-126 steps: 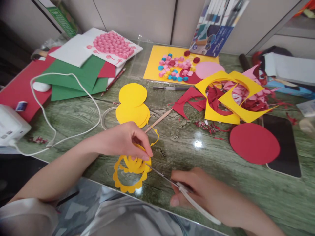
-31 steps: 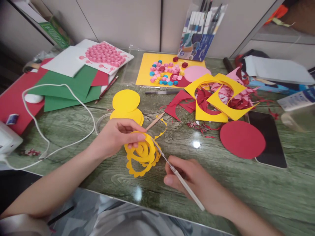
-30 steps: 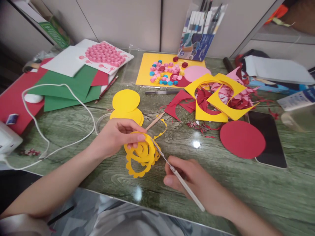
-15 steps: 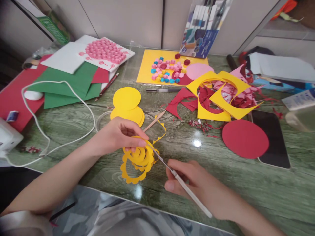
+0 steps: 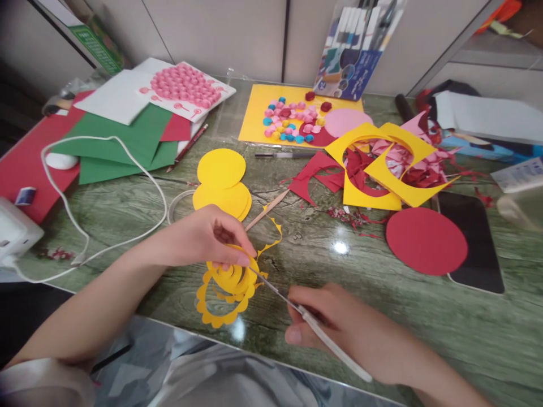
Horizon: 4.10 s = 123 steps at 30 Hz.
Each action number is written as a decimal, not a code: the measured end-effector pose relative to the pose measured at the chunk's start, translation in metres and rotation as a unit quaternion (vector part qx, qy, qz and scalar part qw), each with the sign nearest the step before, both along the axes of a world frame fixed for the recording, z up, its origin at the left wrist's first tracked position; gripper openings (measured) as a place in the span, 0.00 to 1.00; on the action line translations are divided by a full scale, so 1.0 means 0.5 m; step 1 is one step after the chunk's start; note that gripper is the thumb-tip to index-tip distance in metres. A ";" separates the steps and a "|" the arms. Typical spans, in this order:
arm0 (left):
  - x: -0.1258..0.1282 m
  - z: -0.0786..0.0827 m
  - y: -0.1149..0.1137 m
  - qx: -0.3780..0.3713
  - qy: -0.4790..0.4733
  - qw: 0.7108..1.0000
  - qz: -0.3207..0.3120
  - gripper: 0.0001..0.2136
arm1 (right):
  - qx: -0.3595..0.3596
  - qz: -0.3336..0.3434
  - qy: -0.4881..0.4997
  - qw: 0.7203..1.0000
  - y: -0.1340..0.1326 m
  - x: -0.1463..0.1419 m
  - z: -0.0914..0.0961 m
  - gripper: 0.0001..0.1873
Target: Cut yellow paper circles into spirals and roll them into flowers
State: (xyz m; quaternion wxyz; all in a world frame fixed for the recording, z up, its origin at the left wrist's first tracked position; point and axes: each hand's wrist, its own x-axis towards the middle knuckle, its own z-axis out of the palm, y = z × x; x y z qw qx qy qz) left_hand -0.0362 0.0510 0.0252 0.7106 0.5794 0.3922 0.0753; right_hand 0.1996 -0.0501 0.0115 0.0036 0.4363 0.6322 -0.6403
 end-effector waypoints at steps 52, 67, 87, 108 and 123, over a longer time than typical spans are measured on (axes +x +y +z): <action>0.059 -0.040 -0.079 -0.013 -0.140 0.930 0.340 0.07 | -0.052 -0.192 0.261 0.945 -0.010 -0.037 -0.036 0.23; 0.108 0.130 -0.014 0.195 -0.213 0.918 0.273 0.07 | 0.197 -0.210 0.278 0.916 0.044 -0.021 0.079 0.19; 0.129 0.256 -0.030 0.276 -0.334 0.845 0.312 0.05 | 0.322 -0.182 0.286 0.884 0.053 -0.023 0.191 0.21; 0.119 0.260 -0.013 0.287 -0.311 0.856 0.298 0.05 | 0.318 -0.218 0.266 0.883 0.054 -0.036 0.205 0.19; 0.098 0.272 -0.002 0.313 -0.244 0.882 0.252 0.04 | 0.336 -0.191 0.211 0.898 0.056 -0.017 0.220 0.21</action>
